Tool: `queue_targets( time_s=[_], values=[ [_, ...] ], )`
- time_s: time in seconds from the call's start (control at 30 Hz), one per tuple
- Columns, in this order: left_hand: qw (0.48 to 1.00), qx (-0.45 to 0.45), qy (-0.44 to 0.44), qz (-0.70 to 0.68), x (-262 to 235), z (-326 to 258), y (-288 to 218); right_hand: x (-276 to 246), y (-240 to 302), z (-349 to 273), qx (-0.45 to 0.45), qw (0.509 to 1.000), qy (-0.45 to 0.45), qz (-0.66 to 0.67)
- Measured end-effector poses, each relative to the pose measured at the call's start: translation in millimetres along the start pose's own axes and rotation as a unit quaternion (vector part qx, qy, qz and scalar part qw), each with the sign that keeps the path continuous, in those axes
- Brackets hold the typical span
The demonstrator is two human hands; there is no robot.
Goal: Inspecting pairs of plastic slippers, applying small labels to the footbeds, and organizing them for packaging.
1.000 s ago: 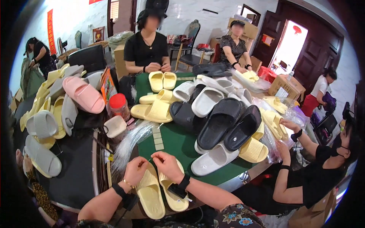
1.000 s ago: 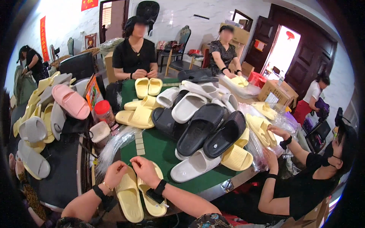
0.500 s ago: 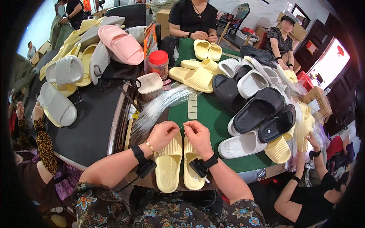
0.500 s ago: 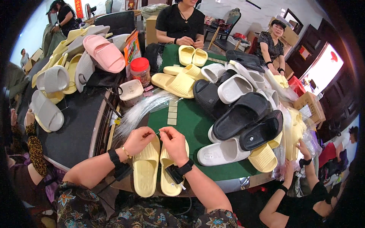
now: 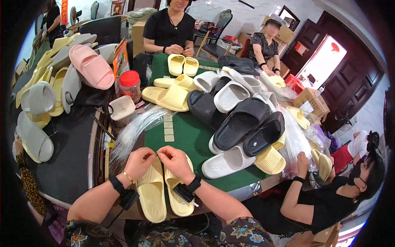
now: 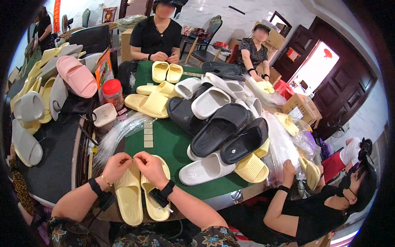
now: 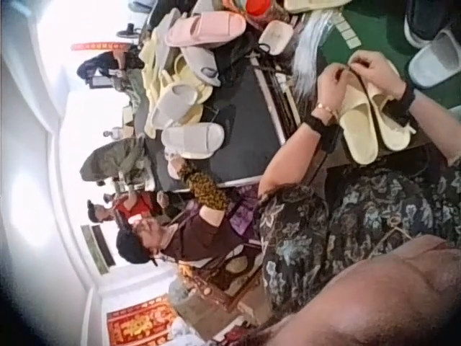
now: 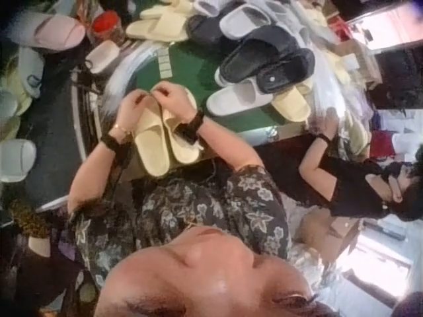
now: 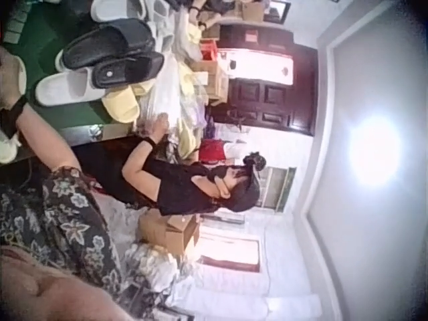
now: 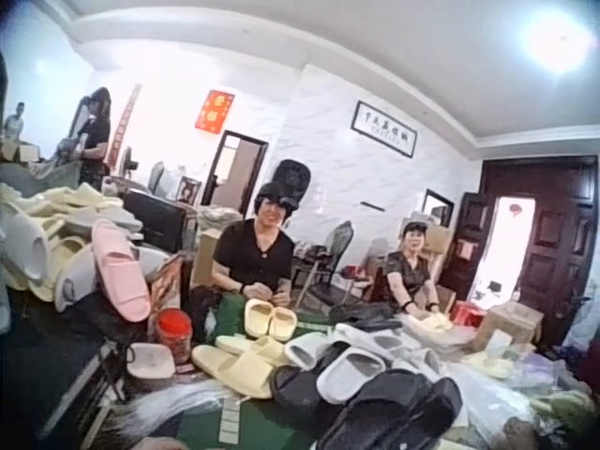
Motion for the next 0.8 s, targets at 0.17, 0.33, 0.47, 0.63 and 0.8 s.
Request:
queue_targets(
  time_s=[0.17,0.33,0.47,0.63,0.8],
  values=[
    [1.000,0.012,-0.006,-0.003,1.5,1.4,2.7,-1.4,2.7,1.2,0.018,1.000,0.016,-0.014],
    [0.999,0.045,-0.019,0.012,-0.5,-0.2,-4.0,1.4,4.4,0.9,0.009,0.999,0.035,-0.024],
    [0.998,0.052,-0.018,0.019,0.6,-0.3,-5.8,2.3,2.9,0.6,0.005,0.998,0.041,-0.037],
    [0.996,0.077,-0.025,0.022,2.1,-1.2,-1.1,3.8,3.5,1.5,-0.034,0.997,0.038,-0.052],
    [0.997,0.072,-0.020,0.036,2.3,-2.1,-4.9,4.5,6.2,2.6,-0.044,0.995,0.044,-0.079]
  ],
)
Point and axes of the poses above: each hand's wrist, its own z-axis towards the middle knuckle, its own x-axis out of the palm, y = z × x, the point moved 8 cm from there along z, towards the middle knuckle, and after that the axes turned 1 degree about -x, right-handed, at the moved point
